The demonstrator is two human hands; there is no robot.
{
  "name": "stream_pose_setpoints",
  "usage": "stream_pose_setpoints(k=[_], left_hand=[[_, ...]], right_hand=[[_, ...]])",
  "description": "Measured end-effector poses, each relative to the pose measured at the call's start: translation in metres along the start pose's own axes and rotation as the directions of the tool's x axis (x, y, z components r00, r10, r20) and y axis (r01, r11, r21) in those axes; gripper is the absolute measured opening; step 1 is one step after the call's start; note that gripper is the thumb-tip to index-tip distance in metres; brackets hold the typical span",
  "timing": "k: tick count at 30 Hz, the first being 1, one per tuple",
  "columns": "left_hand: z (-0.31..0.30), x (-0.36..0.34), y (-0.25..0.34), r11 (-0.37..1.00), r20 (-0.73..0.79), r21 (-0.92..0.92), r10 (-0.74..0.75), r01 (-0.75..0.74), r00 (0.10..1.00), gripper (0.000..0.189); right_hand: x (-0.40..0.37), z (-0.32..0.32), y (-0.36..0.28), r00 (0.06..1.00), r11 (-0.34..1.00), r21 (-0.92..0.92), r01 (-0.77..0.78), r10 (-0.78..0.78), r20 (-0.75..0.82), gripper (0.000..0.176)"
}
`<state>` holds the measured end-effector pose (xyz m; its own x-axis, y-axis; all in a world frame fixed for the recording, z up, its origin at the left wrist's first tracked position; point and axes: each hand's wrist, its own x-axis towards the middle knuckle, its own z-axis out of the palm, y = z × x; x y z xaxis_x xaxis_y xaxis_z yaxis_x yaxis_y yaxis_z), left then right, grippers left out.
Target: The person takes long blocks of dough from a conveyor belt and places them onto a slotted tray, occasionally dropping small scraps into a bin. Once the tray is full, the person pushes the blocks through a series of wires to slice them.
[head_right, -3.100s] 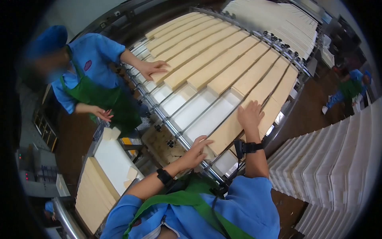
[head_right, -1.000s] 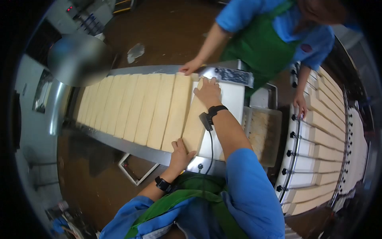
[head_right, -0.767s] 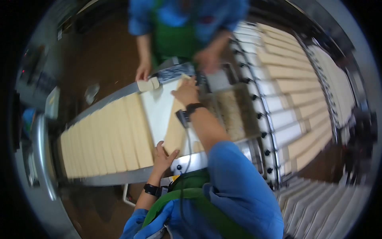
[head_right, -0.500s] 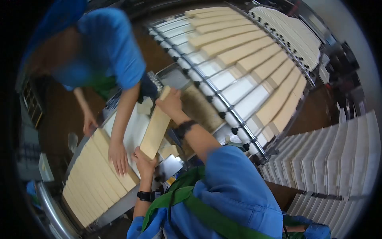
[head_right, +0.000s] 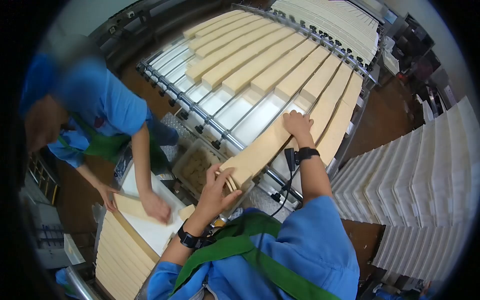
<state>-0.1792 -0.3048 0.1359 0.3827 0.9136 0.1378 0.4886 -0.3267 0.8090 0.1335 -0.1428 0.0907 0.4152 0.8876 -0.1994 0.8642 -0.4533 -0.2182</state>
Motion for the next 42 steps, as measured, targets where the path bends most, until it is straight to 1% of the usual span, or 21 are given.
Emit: stream_pose_setpoints(k=[1, 2, 5, 11, 14, 17, 20, 22, 25, 27, 30, 31, 32, 33, 34, 35, 37, 38, 39, 41, 42], left_hand=[[0.005, 0.006, 0.001, 1.0, 0.025, 0.001, 0.026, -0.026, 0.999, 0.057], [0.009, 0.013, 0.002, 0.998, 0.052, -0.063, -0.022, 0.025, 0.998, 0.055], [0.019, 0.027, 0.003, 0.994, 0.076, -0.078, -0.071, 0.077, 0.995, 0.052], [0.037, 0.043, 0.0, 0.998, 0.062, -0.013, -0.065, 0.066, 0.996, 0.054], [0.047, 0.056, -0.004, 0.998, 0.143, 0.05, -0.055, 0.048, 0.988, 0.054], [0.066, 0.073, -0.004, 0.99, 0.19, -0.102, -0.073, 0.093, 0.979, 0.053], [0.094, 0.095, -0.026, 0.987, 0.094, -0.154, 0.068, -0.053, 0.993, 0.055], [0.104, 0.099, -0.035, 0.976, 0.103, -0.218, 0.044, -0.021, 0.994, 0.056], [0.1, 0.095, -0.033, 0.963, 0.066, -0.268, 0.016, 0.003, 0.998, 0.058], [0.087, 0.083, -0.037, 0.961, 0.02, -0.275, -0.026, 0.031, 0.999, 0.059], [0.058, 0.058, -0.05, 0.958, -0.098, -0.277, -0.098, 0.067, 0.99, 0.06], [0.048, 0.046, -0.056, 0.95, -0.183, -0.302, -0.141, 0.08, 0.973, 0.06], [0.04, 0.034, -0.061, 0.942, -0.268, -0.325, -0.178, 0.085, 0.947, 0.06], [0.033, 0.021, -0.067, 0.933, -0.348, -0.35, -0.211, 0.082, 0.913, 0.06], [0.033, 0.006, -0.089, 0.979, -0.452, -0.141, -0.196, 0.148, 0.87, 0.058], [0.024, -0.013, -0.097, 0.964, -0.52, -0.16, -0.264, 0.211, 0.812, 0.058], [0.002, -0.046, -0.108, 0.929, -0.623, -0.214, -0.369, 0.303, 0.69, 0.056], [-0.003, -0.067, -0.117, 0.914, -0.676, -0.318, -0.406, 0.253, 0.615, 0.051], [-0.011, -0.088, -0.119, 0.899, -0.725, -0.327, -0.437, 0.292, 0.533, 0.048], [-0.019, -0.134, -0.129, 0.872, -0.857, -0.211, -0.382, 0.442, 0.345, 0.046], [-0.021, -0.158, -0.135, 0.818, -0.898, -0.169, -0.358, 0.55, 0.256, 0.046]], right_hand=[[0.015, -0.002, 0.003, 1.0, 1.0, -0.028, 0.01, -0.01, 0.0, 0.057], [0.027, -0.002, 0.005, 1.0, 0.998, -0.057, 0.022, -0.022, 0.001, 0.057], [0.052, -0.002, 0.009, 1.0, 0.998, -0.057, 0.013, -0.013, 0.003, 0.056], [0.061, -0.007, 0.016, 0.998, 1.0, -0.026, 0.015, -0.013, 0.069, 0.058], [0.065, -0.006, 0.018, 0.999, 0.999, -0.035, 0.017, -0.018, -0.042, 0.055], [0.065, -0.005, 0.025, 0.983, 0.998, -0.065, 0.011, -0.022, -0.181, 0.054], [0.057, -0.003, 0.02, 0.976, 1.0, -0.011, 0.015, -0.017, -0.218, 0.061], [0.049, 0.002, 0.017, 0.984, 1.0, 0.003, 0.026, -0.026, -0.177, 0.068], [0.057, 0.031, 0.03, 0.971, 0.992, -0.105, 0.066, -0.088, -0.223, 0.071], [0.05, 0.014, 0.019, 0.978, 0.985, -0.164, 0.063, -0.094, -0.187, 0.076], [0.054, 0.011, 0.016, 0.981, 0.976, -0.206, 0.074, -0.108, -0.162, 0.076], [0.051, 0.007, 0.012, 0.971, 0.961, -0.248, 0.123, -0.168, -0.172, 0.072], [0.053, -0.002, 0.001, 0.988, 0.945, -0.293, 0.145, -0.154, -0.005, 0.074], [0.054, 0.008, -0.002, 0.986, 0.936, -0.322, 0.14, -0.161, -0.041, 0.067], [0.041, 0.012, -0.008, 0.971, 0.949, -0.252, 0.192, -0.221, -0.091, 0.065], [0.029, 0.014, -0.017, 0.954, 0.955, -0.176, 0.238, -0.264, -0.142, 0.063], [0.015, 0.021, -0.042, 0.932, 0.919, -0.191, 0.344, -0.359, -0.054, 0.061], [0.009, 0.024, -0.056, 0.92, 0.903, -0.197, 0.382, -0.392, -0.015, 0.061], [0.001, 0.028, -0.07, 0.865, 0.847, -0.198, 0.493, -0.501, 0.011, 0.061], [-0.015, 0.044, -0.096, 0.729, 0.709, -0.19, 0.679, -0.682, 0.059, 0.061], [-0.022, 0.06, -0.109, 0.629, 0.619, -0.161, 0.769, -0.777, 0.013, 0.057]])
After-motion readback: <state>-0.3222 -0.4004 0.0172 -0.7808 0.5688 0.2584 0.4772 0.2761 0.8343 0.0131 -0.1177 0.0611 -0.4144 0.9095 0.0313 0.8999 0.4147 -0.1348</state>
